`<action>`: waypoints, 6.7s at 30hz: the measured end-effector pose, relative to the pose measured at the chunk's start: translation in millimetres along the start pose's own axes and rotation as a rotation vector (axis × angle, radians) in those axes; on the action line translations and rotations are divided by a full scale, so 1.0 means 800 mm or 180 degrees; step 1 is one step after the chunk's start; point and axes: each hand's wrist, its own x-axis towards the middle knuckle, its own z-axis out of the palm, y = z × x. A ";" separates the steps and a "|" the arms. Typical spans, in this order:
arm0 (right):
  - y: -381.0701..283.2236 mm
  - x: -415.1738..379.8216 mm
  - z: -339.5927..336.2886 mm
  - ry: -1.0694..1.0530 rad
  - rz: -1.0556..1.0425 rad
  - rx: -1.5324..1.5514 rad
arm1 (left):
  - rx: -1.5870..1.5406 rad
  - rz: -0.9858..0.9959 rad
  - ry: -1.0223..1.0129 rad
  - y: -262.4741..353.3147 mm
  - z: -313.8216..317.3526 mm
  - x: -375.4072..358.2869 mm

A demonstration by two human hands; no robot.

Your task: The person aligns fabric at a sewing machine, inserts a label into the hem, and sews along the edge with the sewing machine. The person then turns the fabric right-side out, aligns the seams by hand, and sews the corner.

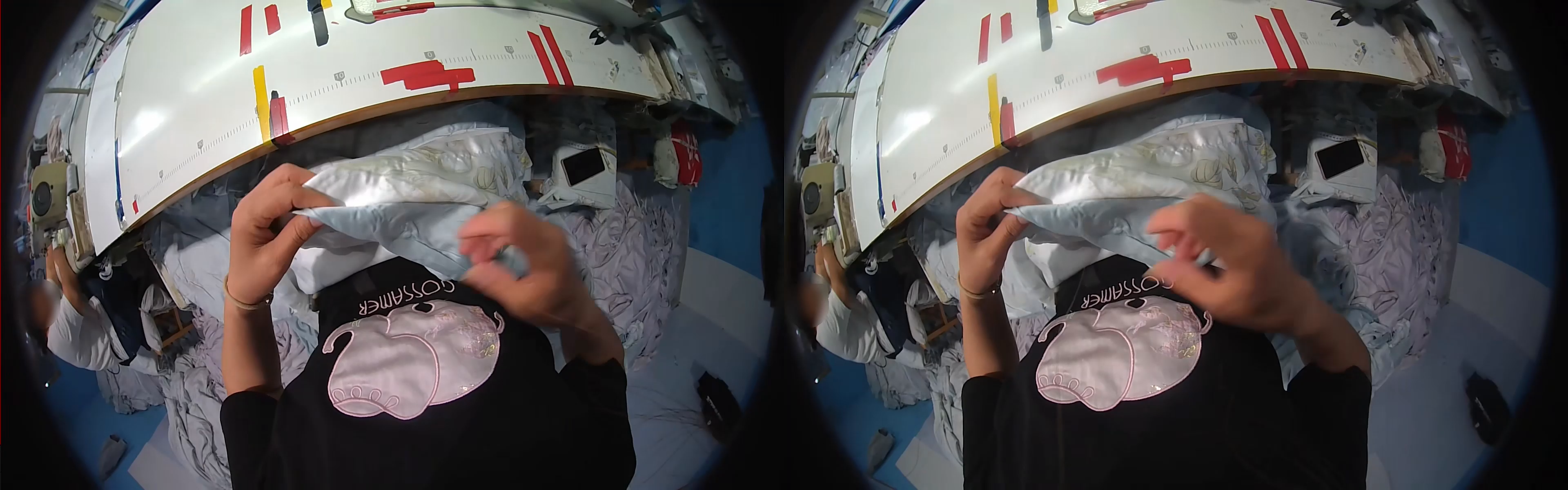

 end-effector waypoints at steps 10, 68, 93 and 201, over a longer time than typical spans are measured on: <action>0.016 0.022 0.008 0.0598 -0.0916 -0.1453 | 0.0700 0.0551 -0.0012 0.036 0.003 -0.008; -0.017 0.053 -0.071 -0.0022 -0.0542 -0.0364 | 0.0935 -0.0629 0.0791 0.030 -0.143 -0.061; 0.047 0.085 -0.066 0.0593 -0.0637 -0.0204 | 0.0040 0.0740 -0.1172 -0.008 0.075 0.133; 0.006 0.074 -0.098 0.1862 -0.0467 0.0838 | 0.0230 0.0136 0.0174 0.036 0.075 0.117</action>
